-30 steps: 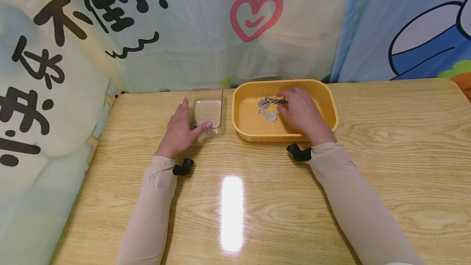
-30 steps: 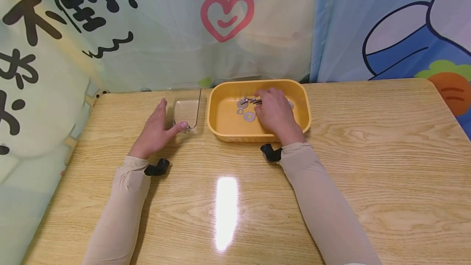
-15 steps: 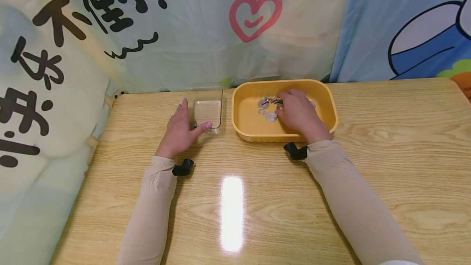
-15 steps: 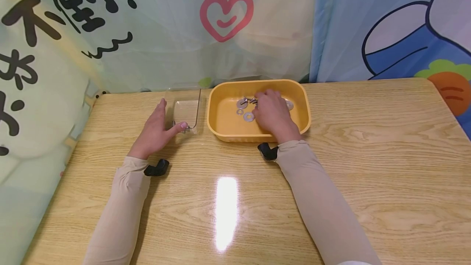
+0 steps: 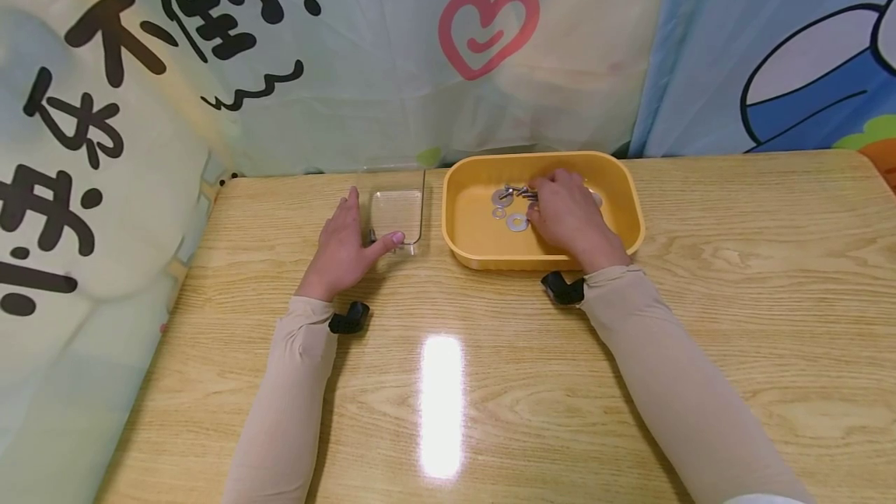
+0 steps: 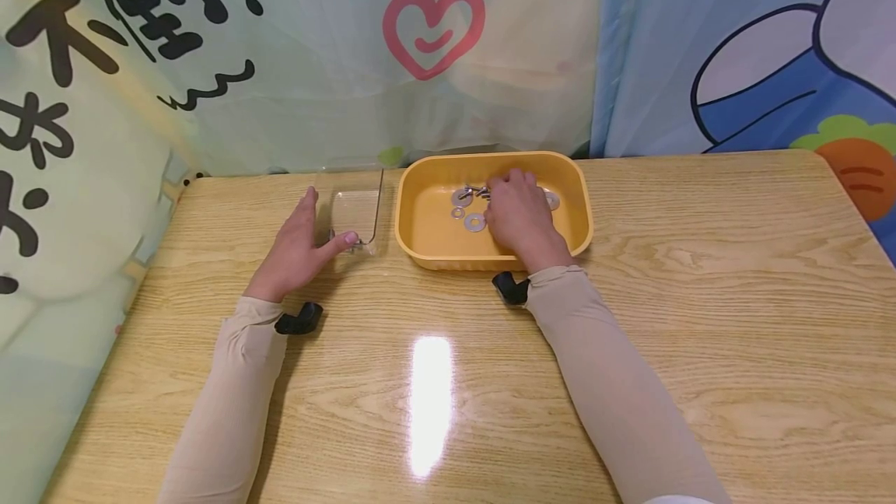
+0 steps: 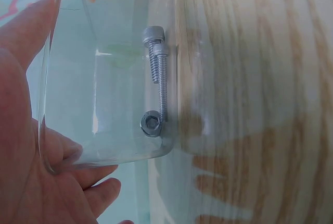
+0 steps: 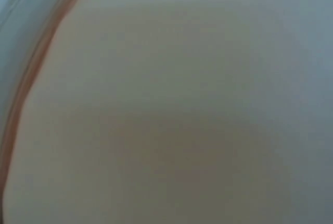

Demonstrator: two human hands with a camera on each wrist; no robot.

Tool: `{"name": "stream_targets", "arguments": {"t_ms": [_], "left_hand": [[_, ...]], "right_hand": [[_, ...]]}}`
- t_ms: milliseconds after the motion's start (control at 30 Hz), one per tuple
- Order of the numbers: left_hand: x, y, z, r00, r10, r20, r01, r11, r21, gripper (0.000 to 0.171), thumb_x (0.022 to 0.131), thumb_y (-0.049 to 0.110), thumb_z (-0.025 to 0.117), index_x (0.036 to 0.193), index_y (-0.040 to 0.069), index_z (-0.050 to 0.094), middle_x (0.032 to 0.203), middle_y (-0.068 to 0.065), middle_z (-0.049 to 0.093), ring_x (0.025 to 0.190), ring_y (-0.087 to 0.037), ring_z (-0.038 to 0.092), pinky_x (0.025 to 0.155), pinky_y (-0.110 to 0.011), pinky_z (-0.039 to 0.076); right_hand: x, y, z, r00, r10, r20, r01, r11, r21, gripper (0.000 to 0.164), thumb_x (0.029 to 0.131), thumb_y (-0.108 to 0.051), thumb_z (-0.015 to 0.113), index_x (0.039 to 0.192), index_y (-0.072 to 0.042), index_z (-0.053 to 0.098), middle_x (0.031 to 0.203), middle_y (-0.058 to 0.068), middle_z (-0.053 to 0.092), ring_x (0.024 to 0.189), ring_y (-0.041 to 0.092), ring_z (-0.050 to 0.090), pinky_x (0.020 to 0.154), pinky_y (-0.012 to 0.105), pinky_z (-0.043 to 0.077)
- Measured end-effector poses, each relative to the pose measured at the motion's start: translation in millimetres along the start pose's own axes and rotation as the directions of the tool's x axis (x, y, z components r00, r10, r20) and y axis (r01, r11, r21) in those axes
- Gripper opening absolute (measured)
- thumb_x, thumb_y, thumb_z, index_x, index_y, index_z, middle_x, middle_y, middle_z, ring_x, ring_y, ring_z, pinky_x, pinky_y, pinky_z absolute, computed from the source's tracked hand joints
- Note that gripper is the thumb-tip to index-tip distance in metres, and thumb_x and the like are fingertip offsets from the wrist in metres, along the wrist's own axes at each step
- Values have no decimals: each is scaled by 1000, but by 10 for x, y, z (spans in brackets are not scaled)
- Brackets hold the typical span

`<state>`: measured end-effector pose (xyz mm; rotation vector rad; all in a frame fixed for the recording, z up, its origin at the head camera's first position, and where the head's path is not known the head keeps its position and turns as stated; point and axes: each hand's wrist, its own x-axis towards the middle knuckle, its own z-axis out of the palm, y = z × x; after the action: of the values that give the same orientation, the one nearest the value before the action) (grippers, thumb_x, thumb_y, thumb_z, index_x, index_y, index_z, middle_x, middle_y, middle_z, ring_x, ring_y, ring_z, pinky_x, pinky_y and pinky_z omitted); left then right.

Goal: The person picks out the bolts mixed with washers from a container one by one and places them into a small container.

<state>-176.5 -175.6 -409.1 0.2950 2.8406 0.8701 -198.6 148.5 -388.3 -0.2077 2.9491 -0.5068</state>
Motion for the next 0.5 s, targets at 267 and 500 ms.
{"name": "stream_targets", "arguments": {"t_ms": [267, 500], "left_hand": [[-6, 2, 0, 1000, -6, -1, 6, 1000, -7, 103, 98, 56, 57, 159, -3, -1, 166, -21, 4, 154, -35, 5, 122, -52, 10], [-8, 6, 4, 1000, -8, -1, 8, 1000, -8, 104, 97, 57, 58, 159, -3, -1, 166, -21, 5, 154, -35, 5, 122, -52, 10]], "right_hand": [[5, 5, 20, 1000, -6, -12, 5, 1000, -24, 32, 97, -8, 59, 126, 7, 62, 116, 27, 51, 111, 42, 43, 95, 55, 41], [-2, -3, 33, 1000, 27, -9, -27, 1000, -7, 26, 97, -8, 63, 118, 6, 64, 115, 25, 50, 112, 41, 43, 93, 56, 42]]}}
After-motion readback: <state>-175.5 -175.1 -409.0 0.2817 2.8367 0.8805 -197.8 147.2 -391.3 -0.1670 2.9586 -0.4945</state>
